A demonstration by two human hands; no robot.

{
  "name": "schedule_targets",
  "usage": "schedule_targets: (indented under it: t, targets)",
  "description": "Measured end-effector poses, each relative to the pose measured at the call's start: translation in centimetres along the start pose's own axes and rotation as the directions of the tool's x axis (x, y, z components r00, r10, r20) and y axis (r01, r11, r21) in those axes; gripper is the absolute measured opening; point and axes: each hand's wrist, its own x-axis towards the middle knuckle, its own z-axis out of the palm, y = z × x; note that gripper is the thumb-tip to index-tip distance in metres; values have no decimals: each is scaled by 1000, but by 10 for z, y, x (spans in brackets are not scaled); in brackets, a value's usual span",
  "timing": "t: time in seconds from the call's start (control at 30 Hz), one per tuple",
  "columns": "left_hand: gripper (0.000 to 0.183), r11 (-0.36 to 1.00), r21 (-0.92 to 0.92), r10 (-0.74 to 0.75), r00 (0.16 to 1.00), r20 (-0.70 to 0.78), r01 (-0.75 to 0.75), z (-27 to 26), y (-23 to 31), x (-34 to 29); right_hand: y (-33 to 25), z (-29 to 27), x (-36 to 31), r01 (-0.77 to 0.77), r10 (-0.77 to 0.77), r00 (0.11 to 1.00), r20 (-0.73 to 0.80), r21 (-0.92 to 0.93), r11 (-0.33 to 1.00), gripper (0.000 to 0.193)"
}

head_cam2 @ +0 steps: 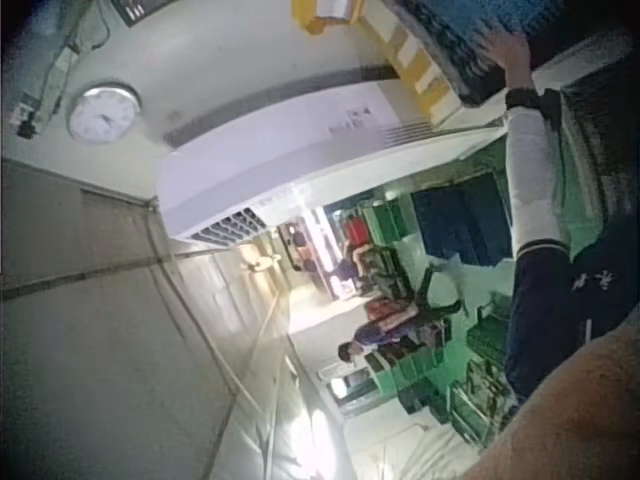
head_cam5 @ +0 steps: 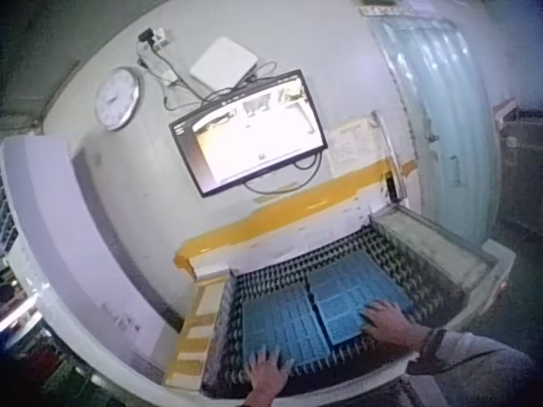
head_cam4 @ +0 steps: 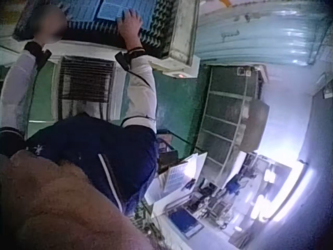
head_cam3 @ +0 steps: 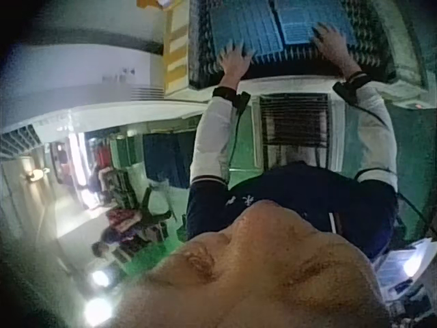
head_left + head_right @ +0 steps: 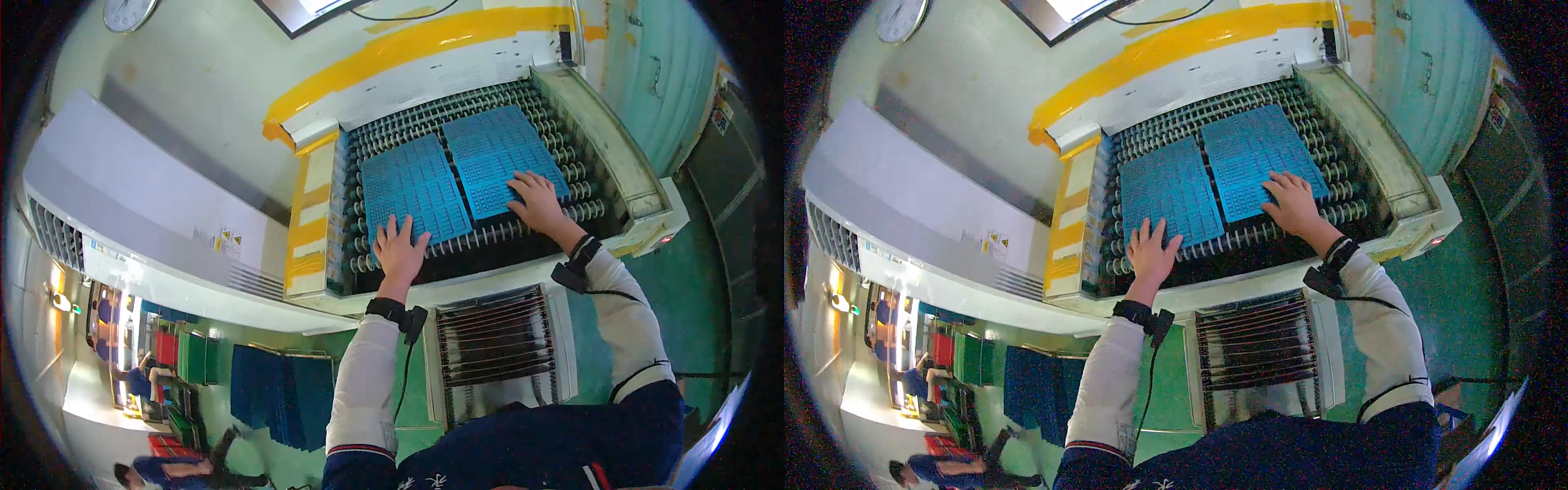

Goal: The recorder is feeding printed circuit boards (PCBs) into a processing machine and then organizing sorting racks.

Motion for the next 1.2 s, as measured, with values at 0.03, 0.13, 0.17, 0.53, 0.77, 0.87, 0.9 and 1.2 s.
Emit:
schedule_targets:
  t: [0.03,0.13,0.17,0.53,0.77,0.87,0.9,1.2]
  targets:
    - [61,1000,-2,-1,1000,6,1,0,1,7,0,-2,5,-13,13,1000,17,-5,1000,48]
    - [61,999,-48,5,1000,11,-4,4,2,25,1,1,19,-38,39,998,42,-25,999,49]
    - [61,999,-50,6,1000,15,-6,6,1,32,2,3,23,-44,46,998,47,-33,998,49]
    - [62,995,-99,26,1000,-14,-27,4,-16,62,12,15,55,-23,24,1000,20,-39,999,50]
    - [34,864,-387,231,937,-263,-322,-30,-12,-27,33,19,56,114,-112,975,-193,-1,993,42]
    - [24,770,-635,-26,993,-114,-52,-44,-30,-105,-37,-8,28,265,-178,952,-247,381,886,22]
    - [23,713,-698,-125,992,-31,68,-50,-34,-132,-55,-13,3,205,-162,979,-126,528,824,21]
    - [30,460,-383,-325,553,767,801,59,-125,-392,-102,61,-258,-147,-320,794,517,674,724,18]
